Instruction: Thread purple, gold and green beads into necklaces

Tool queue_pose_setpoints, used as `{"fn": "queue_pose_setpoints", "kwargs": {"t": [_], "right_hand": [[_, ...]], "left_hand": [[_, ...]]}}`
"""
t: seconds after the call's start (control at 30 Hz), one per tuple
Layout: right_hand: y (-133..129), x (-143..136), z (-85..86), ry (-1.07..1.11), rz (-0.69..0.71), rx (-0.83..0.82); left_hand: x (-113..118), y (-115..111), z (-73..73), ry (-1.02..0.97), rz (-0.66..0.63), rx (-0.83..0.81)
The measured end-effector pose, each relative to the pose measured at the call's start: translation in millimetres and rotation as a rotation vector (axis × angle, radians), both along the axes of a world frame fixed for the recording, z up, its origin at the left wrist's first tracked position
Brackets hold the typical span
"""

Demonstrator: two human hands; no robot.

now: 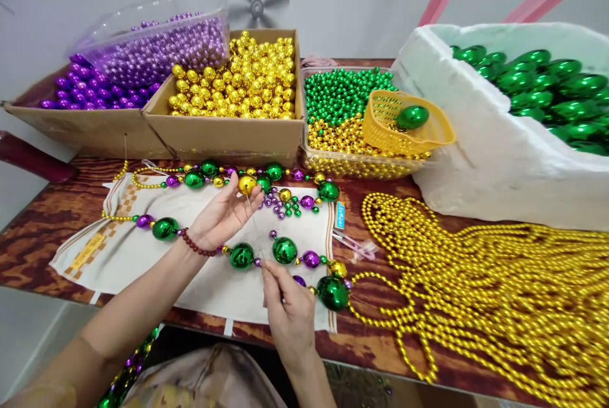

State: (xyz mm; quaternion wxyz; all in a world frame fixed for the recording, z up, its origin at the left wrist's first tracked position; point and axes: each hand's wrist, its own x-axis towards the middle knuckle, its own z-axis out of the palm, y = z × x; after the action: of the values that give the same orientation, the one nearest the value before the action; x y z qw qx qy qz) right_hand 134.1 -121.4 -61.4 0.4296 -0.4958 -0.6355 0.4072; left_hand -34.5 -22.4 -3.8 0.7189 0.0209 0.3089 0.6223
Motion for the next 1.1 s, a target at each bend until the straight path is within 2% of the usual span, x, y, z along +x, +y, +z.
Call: {"fn": "queue_pose_setpoints", "kwargs": {"t": [0.67, 0.97, 1.1], "right_hand": [[-1.5, -3.0, -7.7, -0.009, -0.019, -0.025], [8.0, -16.5, -20.1, 0.044, -0.046, -0.078], [10.5, -16.3, -20.9, 0.025, -0.029, -0.064]], "left_hand": [[-1.6, -3.5, -11.4, 0.086, 0.015, 0.060], [9.0, -21.6, -13.4, 0.221, -0.031, 0.170], [3.8, -28.1, -14.6, 0.273, 0.010, 0.195]]}}
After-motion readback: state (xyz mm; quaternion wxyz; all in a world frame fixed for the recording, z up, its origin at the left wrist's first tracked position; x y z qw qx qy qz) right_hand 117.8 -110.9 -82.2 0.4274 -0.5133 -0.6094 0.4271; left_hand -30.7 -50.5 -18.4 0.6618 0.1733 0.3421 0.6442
